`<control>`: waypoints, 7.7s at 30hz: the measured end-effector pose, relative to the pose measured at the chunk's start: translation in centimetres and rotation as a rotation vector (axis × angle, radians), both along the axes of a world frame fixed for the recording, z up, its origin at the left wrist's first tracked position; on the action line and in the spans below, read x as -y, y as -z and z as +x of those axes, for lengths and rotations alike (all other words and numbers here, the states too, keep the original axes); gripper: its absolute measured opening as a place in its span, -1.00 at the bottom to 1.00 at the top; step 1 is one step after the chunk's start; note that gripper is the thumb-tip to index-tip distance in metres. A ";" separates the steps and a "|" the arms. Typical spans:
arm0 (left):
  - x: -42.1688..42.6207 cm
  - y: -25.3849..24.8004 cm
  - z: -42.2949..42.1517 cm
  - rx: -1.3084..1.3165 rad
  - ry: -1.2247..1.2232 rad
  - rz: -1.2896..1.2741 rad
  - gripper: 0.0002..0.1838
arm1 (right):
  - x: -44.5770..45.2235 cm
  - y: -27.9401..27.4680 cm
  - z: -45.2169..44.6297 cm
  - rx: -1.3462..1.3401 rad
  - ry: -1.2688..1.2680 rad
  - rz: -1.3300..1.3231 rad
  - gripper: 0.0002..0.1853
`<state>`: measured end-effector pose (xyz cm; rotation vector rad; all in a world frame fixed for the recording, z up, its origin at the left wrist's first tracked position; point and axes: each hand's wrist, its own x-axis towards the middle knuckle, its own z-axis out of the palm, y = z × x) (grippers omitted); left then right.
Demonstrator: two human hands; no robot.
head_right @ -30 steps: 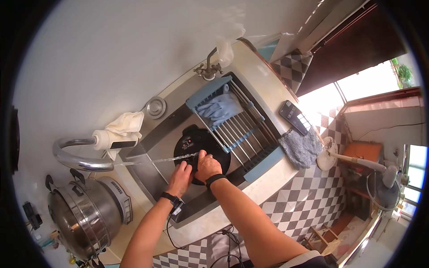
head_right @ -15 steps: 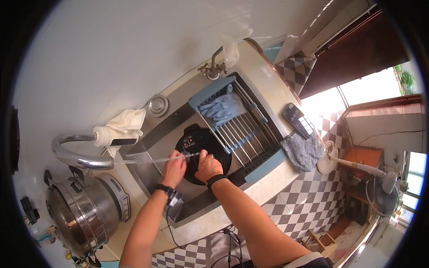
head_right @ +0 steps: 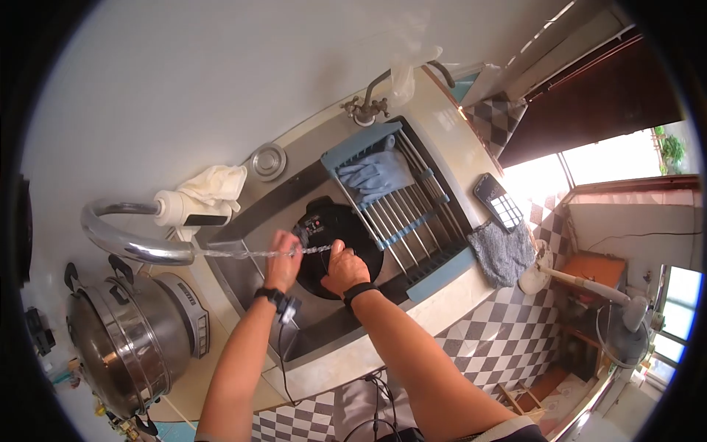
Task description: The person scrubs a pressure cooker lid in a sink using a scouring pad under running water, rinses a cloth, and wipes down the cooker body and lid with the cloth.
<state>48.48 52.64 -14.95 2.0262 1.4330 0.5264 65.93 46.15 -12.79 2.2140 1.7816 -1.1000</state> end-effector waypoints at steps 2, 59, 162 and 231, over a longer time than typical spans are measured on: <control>0.1 -0.1 1.1 -0.039 -0.045 0.070 -0.87 | -0.3 0.1 0.2 0.010 -0.009 0.005 -0.15; 6.8 -2.2 -2.4 -0.079 -0.014 -0.198 -0.66 | 1.9 1.8 -4.9 -0.302 0.605 0.106 -0.29; 4.6 -1.8 -1.3 -0.141 -0.083 -0.562 0.08 | -1.9 1.7 0.5 -0.219 -0.127 0.402 -0.74; 1.5 -4.5 3.8 -0.279 0.277 -0.081 -0.33 | 8.0 -3.7 7.0 -0.159 0.029 0.360 -0.68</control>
